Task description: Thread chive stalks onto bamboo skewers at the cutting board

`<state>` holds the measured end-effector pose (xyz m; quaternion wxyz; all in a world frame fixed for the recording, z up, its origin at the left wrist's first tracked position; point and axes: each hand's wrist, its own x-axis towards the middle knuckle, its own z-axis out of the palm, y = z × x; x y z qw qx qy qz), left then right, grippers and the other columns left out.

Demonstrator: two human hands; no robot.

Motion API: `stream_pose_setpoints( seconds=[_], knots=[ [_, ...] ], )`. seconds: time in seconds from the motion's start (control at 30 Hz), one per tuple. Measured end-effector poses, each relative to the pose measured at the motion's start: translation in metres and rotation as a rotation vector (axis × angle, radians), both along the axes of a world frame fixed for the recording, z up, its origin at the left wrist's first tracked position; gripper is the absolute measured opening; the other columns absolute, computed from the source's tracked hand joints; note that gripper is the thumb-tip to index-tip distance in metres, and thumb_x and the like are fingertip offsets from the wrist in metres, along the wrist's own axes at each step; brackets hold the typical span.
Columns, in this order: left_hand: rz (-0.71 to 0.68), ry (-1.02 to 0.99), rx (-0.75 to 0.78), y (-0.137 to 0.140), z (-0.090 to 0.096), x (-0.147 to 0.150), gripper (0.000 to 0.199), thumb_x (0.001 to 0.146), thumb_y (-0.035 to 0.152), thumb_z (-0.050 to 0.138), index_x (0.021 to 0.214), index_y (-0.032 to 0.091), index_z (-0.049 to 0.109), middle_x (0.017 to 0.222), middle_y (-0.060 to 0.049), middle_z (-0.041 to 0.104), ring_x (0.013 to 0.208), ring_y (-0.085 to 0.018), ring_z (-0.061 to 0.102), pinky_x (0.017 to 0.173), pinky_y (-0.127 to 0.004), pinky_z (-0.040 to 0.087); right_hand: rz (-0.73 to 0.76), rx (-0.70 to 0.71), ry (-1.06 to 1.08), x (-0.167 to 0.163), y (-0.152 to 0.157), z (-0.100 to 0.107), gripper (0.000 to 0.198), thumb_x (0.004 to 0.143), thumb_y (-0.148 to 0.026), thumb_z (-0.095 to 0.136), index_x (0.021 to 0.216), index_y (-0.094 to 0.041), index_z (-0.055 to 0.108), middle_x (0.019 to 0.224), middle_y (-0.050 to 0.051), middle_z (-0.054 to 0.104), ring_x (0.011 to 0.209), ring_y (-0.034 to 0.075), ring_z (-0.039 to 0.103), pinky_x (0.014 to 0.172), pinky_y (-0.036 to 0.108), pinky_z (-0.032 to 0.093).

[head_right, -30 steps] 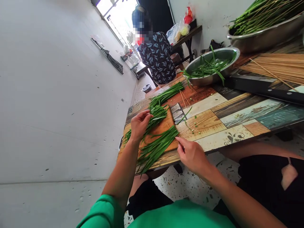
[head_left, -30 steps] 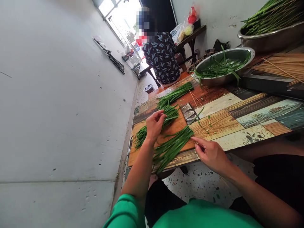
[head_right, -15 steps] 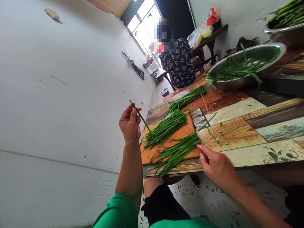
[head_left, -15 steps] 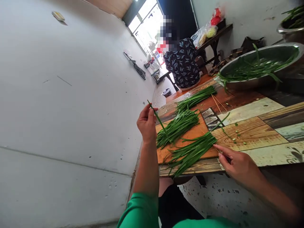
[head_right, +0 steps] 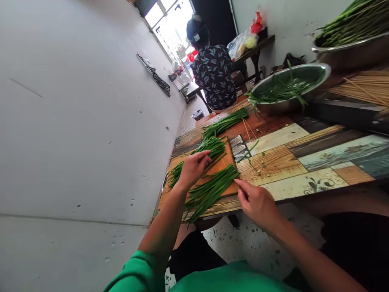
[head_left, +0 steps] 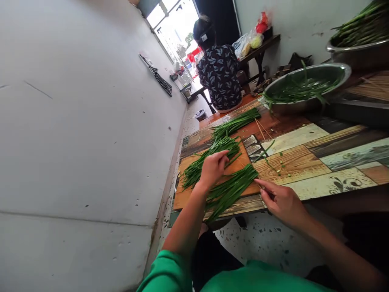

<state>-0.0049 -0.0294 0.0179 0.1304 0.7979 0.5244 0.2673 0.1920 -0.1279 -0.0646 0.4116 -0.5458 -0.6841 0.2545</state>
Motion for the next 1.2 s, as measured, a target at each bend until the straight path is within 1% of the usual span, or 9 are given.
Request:
stream_pose_setpoints(
  seconds=[0.07,0.17,0.5,0.63,0.93,1.03,1.13,1.17,1.2],
  knots=[
    [0.003,0.021,-0.171,0.008,-0.023,0.009,0.028,0.084,0.014,0.049,0.104,0.014,0.068,0.080,-0.003,0.072,0.071,-0.012,0.064,0.073,-0.024,0.050,0.007,-0.006,0.002,0.000,-0.002,0.002,0.040,0.084,-0.025,0.041,0.111,-0.013,0.067,0.072,0.005,0.072,0.047,0.013,0.056,0.042,0.023,0.039],
    [0.037,-0.055,-0.309,0.018,-0.040,0.012,0.026,0.083,0.016,0.050,0.102,0.012,0.068,0.078,-0.003,0.071,0.063,-0.010,0.061,0.065,-0.021,0.049,0.017,-0.003,0.014,0.000,-0.003,0.003,0.041,0.086,-0.026,0.040,0.114,-0.013,0.065,0.069,0.004,0.071,0.050,0.013,0.058,0.043,0.023,0.039],
    [0.053,-0.230,-0.435,0.021,-0.042,0.012,0.025,0.081,0.023,0.052,0.097,0.011,0.066,0.073,-0.003,0.069,0.054,-0.007,0.054,0.054,-0.018,0.044,0.001,-0.026,0.011,-0.002,-0.001,0.004,0.040,0.084,-0.023,0.040,0.111,-0.013,0.067,0.066,0.004,0.069,0.051,0.014,0.058,0.045,0.022,0.040],
    [0.039,-0.230,-0.421,0.021,-0.042,0.015,0.026,0.081,0.023,0.052,0.098,0.011,0.066,0.073,-0.003,0.069,0.055,-0.007,0.055,0.054,-0.018,0.044,0.002,-0.020,0.009,-0.001,-0.001,0.004,0.039,0.084,-0.023,0.041,0.111,-0.012,0.067,0.070,0.005,0.071,0.051,0.013,0.058,0.045,0.022,0.040],
    [0.029,-0.143,-0.394,0.021,-0.040,0.016,0.024,0.083,0.020,0.050,0.097,0.011,0.067,0.076,-0.004,0.071,0.056,-0.009,0.057,0.055,-0.019,0.045,-0.002,-0.009,0.002,-0.001,-0.002,0.003,0.040,0.084,-0.023,0.040,0.111,-0.011,0.067,0.066,0.004,0.070,0.052,0.014,0.059,0.048,0.023,0.042],
    [-0.039,-0.040,-0.359,0.015,-0.033,0.019,0.023,0.083,0.018,0.050,0.095,0.012,0.069,0.079,-0.004,0.071,0.066,-0.011,0.062,0.065,-0.022,0.049,-0.017,-0.013,0.006,-0.002,-0.002,0.004,0.040,0.084,-0.023,0.041,0.111,-0.011,0.068,0.064,0.004,0.069,0.049,0.013,0.057,0.046,0.023,0.041],
    [-0.250,0.125,-0.278,0.007,-0.020,0.019,0.020,0.083,0.019,0.054,0.092,0.016,0.072,0.092,-0.004,0.071,0.087,-0.014,0.063,0.083,-0.024,0.047,-0.035,-0.030,0.008,-0.002,-0.001,0.004,0.040,0.083,-0.024,0.041,0.110,-0.011,0.068,0.064,0.004,0.069,0.045,0.012,0.054,0.044,0.023,0.038],
    [-0.269,0.174,-0.240,0.006,-0.016,0.019,0.020,0.083,0.020,0.054,0.093,0.017,0.072,0.096,-0.004,0.071,0.091,-0.015,0.062,0.086,-0.024,0.046,-0.042,-0.034,0.007,-0.002,-0.001,0.003,0.040,0.083,-0.024,0.042,0.110,-0.011,0.068,0.064,0.004,0.069,0.044,0.012,0.053,0.044,0.023,0.038],
    [-0.237,0.218,-0.196,0.006,-0.013,0.018,0.021,0.084,0.022,0.054,0.094,0.018,0.072,0.098,-0.004,0.070,0.093,-0.015,0.062,0.087,-0.025,0.046,-0.048,-0.037,0.004,-0.002,0.000,0.003,0.040,0.083,-0.024,0.042,0.110,-0.011,0.069,0.063,0.004,0.069,0.043,0.012,0.052,0.044,0.023,0.038]
  ],
)
